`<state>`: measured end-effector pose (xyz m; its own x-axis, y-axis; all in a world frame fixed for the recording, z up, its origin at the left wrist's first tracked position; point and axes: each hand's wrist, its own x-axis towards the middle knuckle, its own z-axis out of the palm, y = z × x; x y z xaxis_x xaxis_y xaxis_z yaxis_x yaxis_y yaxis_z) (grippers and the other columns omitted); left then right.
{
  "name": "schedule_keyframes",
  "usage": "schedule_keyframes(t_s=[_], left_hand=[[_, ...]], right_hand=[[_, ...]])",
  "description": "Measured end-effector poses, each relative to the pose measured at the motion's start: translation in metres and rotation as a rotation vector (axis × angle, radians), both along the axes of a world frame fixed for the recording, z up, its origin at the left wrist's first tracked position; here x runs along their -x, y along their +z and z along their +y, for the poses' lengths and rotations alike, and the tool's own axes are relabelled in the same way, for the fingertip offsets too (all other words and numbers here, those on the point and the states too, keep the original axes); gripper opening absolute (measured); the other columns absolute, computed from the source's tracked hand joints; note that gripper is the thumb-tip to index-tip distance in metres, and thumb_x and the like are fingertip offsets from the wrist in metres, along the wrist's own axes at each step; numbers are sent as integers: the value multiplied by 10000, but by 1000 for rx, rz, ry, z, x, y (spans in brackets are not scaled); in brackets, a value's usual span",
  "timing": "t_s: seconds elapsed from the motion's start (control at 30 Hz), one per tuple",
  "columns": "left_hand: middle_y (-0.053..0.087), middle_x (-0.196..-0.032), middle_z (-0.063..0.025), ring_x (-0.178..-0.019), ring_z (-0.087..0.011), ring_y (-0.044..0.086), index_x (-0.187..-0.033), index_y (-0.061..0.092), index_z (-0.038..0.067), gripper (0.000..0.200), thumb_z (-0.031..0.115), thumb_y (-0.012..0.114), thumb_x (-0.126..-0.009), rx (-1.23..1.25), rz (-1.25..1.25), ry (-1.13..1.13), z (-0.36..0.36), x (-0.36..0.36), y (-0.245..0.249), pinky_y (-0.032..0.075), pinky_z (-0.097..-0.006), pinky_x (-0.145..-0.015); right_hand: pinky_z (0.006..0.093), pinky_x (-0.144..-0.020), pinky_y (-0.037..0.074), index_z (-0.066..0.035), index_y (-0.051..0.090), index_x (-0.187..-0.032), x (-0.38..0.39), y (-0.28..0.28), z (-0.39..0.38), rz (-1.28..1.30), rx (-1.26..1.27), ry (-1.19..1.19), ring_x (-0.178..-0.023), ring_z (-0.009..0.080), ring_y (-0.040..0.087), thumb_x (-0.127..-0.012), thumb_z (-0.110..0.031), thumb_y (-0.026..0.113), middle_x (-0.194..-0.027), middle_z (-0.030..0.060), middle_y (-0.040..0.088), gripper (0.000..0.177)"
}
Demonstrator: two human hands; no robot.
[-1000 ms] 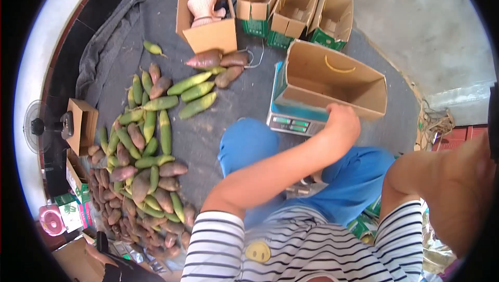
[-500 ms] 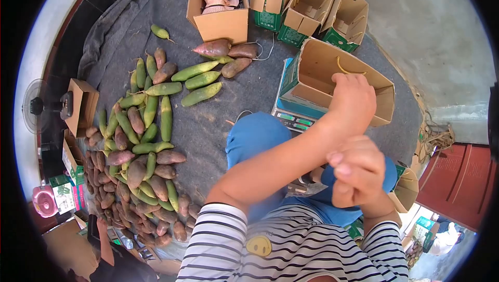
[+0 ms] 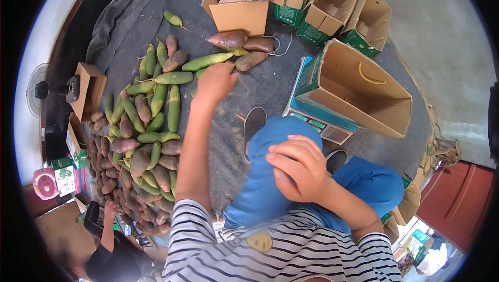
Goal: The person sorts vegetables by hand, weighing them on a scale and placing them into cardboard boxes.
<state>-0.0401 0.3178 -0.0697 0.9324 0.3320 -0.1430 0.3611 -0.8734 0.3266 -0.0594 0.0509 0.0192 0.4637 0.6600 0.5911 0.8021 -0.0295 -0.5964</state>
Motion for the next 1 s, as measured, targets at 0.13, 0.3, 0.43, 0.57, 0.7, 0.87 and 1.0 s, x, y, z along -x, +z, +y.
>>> schedule_keyframes(t_s=[0.13, 0.3, 0.43, 0.57, 0.7, 0.87, 1.0], left_hand=[[612, -1069, -157, -1004, -336, 598, -1034, 601, 42, 312, 253, 654, -811, -134, 334, 121, 57, 36, -137, 501, -462, -819], [539, -1250, -120, -1160, -310, 522, -1166, 540, 70, 412, 202, 660, -794, -198, 372, 88, 71, 27, -226, 489, -455, -865], [518, -1303, -103, -1250, -278, 466, -1318, 486, 95, 563, 202, 667, -796, -320, 249, -39, 67, 13, -258, 452, -447, -944], [580, -1253, -134, -1202, -291, 531, -1212, 594, 76, 470, 275, 659, -791, -17, 674, -32, 59, -13, -211, 461, -433, -949], [632, -1187, -150, -1138, -293, 590, -1075, 682, 59, 371, 300, 648, -795, 19, 784, 8, 57, -35, -179, 491, -410, -911], [628, -1033, -127, -993, -318, 614, -1080, 577, 65, 364, 284, 660, -802, -299, 235, 137, 83, -52, -199, 512, -432, -804], [533, -1235, -112, -1184, -285, 502, -1191, 513, 73, 479, 250, 680, -780, -281, 412, 92, 107, -60, -229, 450, -456, -926]], right_hand=[[371, -773, 532, -74, 673, -946, -1, -11, 7, -28, 57, -3, -764, 201, 649, -693, -47, 642, -899, 66, 666, 257], [339, -760, 527, -87, 686, -897, -6, -20, 12, -28, 64, -23, -728, 177, 653, -689, -50, 644, -861, 40, 679, 216], [317, -758, 521, -92, 687, -896, -13, -17, 12, 10, 126, 23, -746, 162, 660, -711, -61, 642, -876, 40, 686, 193], [310, -769, 518, -96, 687, -898, -14, -15, 17, 17, 115, 44, -757, 154, 662, -725, -72, 650, -882, 44, 687, 179], [306, -788, 511, -93, 686, -909, -12, -20, 20, 8, 62, 47, -768, 151, 663, -741, -75, 651, -885, 43, 688, 173], [302, -800, 506, -91, 684, -928, -9, -24, 20, -5, 48, 50, -780, 152, 664, -767, -97, 642, -896, 42, 690, 167], [298, -799, 505, -88, 683, -934, -13, -23, 18, -2, 71, 77, -793, 157, 664, -780, -115, 638, -906, 45, 693, 163]])
